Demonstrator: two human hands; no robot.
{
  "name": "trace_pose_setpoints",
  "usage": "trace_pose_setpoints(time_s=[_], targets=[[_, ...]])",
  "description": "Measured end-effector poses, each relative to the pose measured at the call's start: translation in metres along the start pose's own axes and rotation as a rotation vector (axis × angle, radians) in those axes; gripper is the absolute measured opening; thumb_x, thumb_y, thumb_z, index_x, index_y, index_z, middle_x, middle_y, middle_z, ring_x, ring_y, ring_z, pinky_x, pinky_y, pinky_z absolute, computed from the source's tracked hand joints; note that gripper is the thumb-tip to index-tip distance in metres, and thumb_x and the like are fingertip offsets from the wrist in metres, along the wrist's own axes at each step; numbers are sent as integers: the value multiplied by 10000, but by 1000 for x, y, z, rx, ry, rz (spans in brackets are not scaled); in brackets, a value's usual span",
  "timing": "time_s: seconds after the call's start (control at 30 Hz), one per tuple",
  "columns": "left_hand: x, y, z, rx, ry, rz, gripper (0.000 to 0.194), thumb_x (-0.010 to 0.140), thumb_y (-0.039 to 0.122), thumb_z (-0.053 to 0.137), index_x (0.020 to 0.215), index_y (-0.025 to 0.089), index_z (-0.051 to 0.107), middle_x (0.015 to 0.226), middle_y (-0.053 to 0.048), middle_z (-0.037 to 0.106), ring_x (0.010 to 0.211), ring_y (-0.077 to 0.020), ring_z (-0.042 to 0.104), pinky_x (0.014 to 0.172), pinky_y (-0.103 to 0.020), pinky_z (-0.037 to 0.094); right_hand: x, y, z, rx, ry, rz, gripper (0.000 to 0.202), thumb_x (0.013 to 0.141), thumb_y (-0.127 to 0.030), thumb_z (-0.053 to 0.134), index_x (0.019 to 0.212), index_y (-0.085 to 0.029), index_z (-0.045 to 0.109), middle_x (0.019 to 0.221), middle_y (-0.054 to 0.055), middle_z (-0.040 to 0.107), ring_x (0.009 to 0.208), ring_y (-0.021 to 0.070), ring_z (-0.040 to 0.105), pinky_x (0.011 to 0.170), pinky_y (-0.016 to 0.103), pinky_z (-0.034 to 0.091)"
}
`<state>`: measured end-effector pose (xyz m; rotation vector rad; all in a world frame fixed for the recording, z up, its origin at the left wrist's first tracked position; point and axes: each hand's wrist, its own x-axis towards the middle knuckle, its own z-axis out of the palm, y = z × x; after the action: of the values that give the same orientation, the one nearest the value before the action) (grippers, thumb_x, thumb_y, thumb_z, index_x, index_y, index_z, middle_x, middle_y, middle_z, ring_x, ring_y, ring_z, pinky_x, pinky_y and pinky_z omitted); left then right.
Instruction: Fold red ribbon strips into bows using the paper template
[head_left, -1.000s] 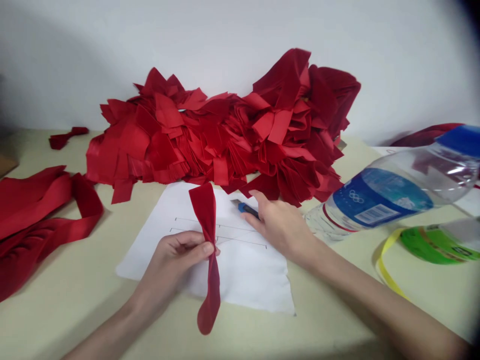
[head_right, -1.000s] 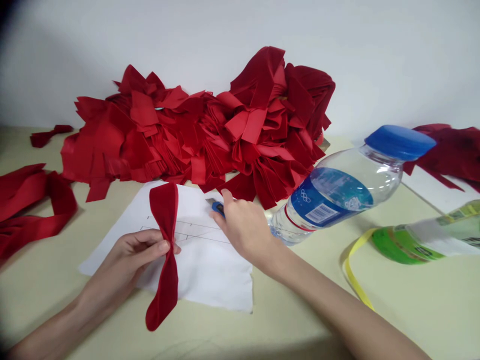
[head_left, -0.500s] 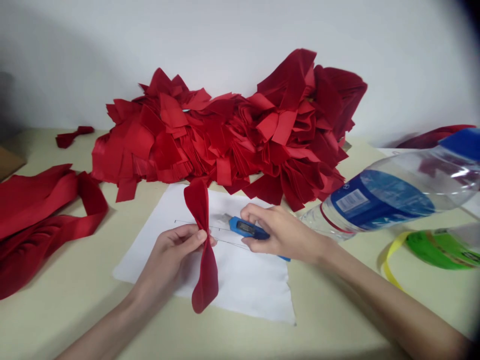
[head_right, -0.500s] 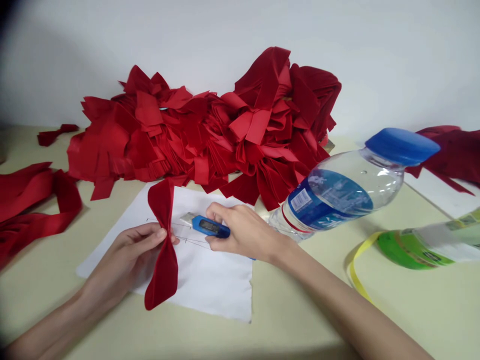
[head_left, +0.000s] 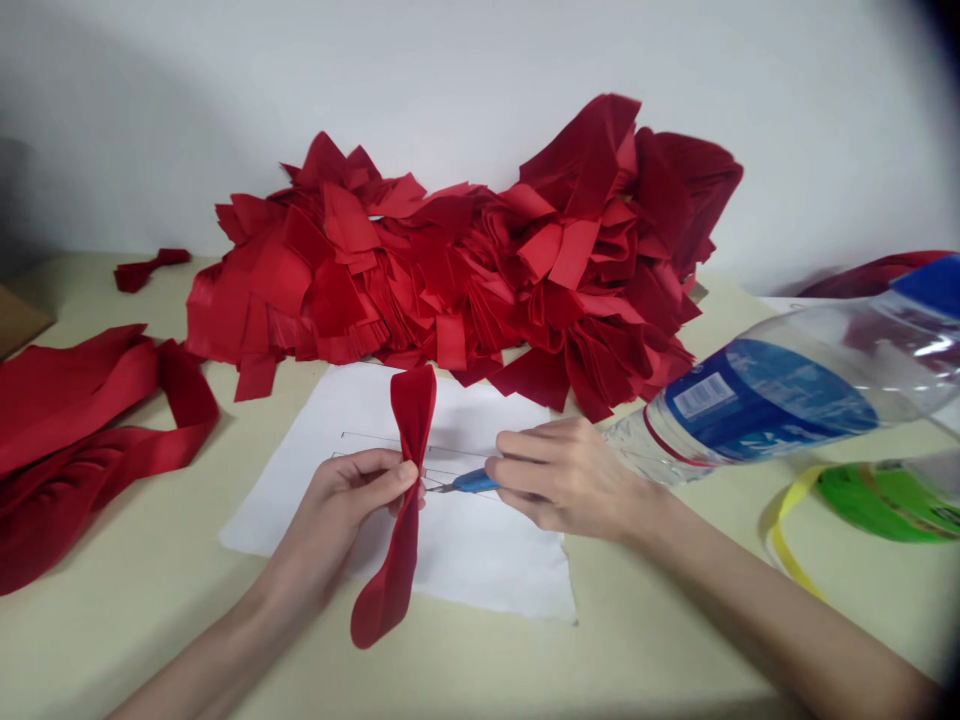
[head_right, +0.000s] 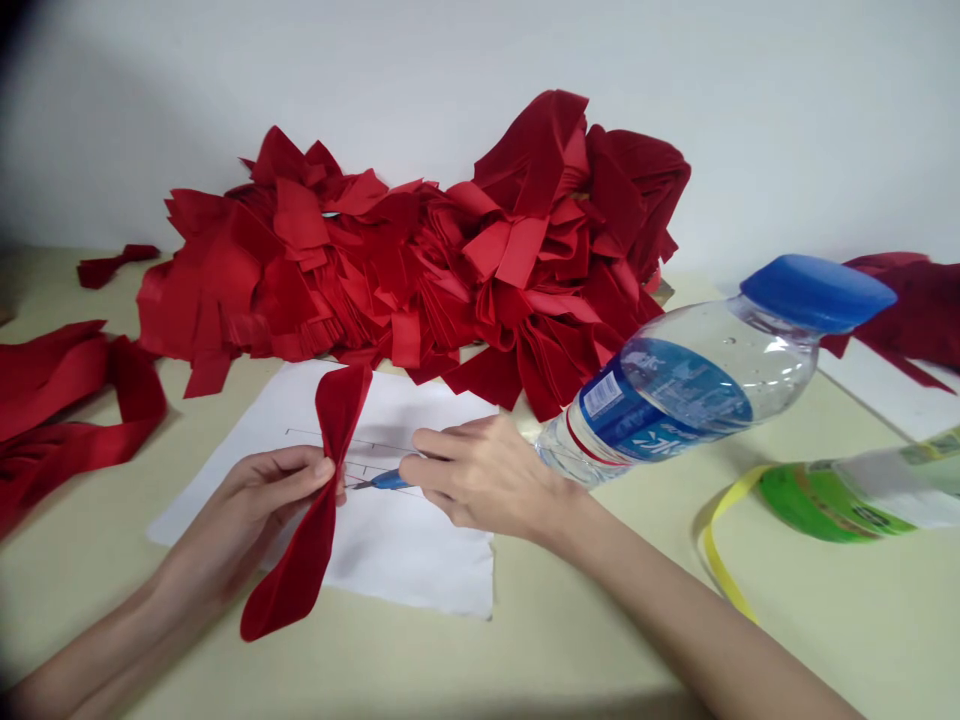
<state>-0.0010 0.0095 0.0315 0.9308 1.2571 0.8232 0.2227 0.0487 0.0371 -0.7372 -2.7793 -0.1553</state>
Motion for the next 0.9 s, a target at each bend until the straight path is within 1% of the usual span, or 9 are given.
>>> trace_pose_setpoints(time_s=[0.2, 0.37, 0.43, 0.57, 0.67, 0.73, 0.8, 0.87, 0.9], targets=[[-1, 0, 1, 105, 74, 78, 252, 696, 358, 662, 539, 173, 595, 564, 9, 495, 578, -141, 412, 582, -263, 323, 3, -3, -1, -135, 24, -34, 261, 834, -35, 370, 734, -194, 551, 678, -27, 529, 505, 92, 366, 492, 299, 184], [1, -6, -1, 138, 30, 79, 242, 733, 351, 627, 569, 174, 608, 585, 1, 533, 600, -146, 438, 601, -264, 330, 6, -13, 4, -228, 40, 12, 291, 831, 4, 339, 776, -191, 548, 689, -16, 549, 499, 95, 404, 486, 298, 169], [0, -6, 0, 149, 20, 97, 225, 744, 334, 619, 584, 176, 610, 598, 0, 548, 621, -147, 452, 620, -262, 335, 7, -17, 6, -260, 5, 38, 284, 811, 18, 349, 779, -185, 543, 695, -9, 555, 493, 101, 424, 479, 298, 162], [-7, -4, 0, 125, -28, 113, 225, 761, 340, 610, 600, 183, 615, 621, -1, 565, 646, -152, 467, 632, -260, 342, 10, -14, 10, -332, -146, 153, 233, 815, -1, 409, 845, -178, 556, 725, 10, 570, 508, 123, 478, 472, 301, 163], [-9, -2, -2, 68, -48, 111, 225, 768, 346, 610, 610, 187, 626, 643, -3, 581, 668, -154, 481, 654, -258, 349, 10, -5, 13, -349, -178, 296, 170, 829, -57, 483, 929, -172, 558, 789, 31, 590, 592, 149, 526, 473, 293, 189], [-8, -2, -3, 40, -60, 104, 223, 773, 334, 608, 609, 185, 630, 651, -6, 589, 676, -153, 487, 667, -256, 351, 9, 2, 15, -332, -167, 388, 120, 853, -155, 524, 966, -157, 561, 812, 52, 601, 668, 176, 546, 476, 281, 219], [-6, -2, -4, 12, -85, 97, 222, 781, 326, 603, 614, 182, 634, 659, -9, 595, 686, -152, 494, 677, -253, 353, 9, 6, 16, -279, -173, 422, 160, 868, -274, 535, 947, -144, 586, 811, 69, 613, 729, 197, 549, 506, 274, 276], [-4, -3, -3, -26, -113, 85, 217, 788, 330, 599, 631, 186, 637, 680, -9, 606, 694, -149, 502, 681, -249, 357, 10, 6, 14, -214, -133, 417, 234, 867, -347, 529, 938, -141, 614, 869, 89, 629, 826, 224, 540, 617, 302, 352], [-3, -4, -3, -44, -124, 75, 215, 790, 335, 598, 638, 188, 636, 693, -9, 613, 697, -147, 506, 682, -247, 359, 11, 4, 12, -169, -78, 412, 257, 863, -369, 529, 945, -146, 625, 929, 98, 631, 897, 243, 525, 699, 333, 366]])
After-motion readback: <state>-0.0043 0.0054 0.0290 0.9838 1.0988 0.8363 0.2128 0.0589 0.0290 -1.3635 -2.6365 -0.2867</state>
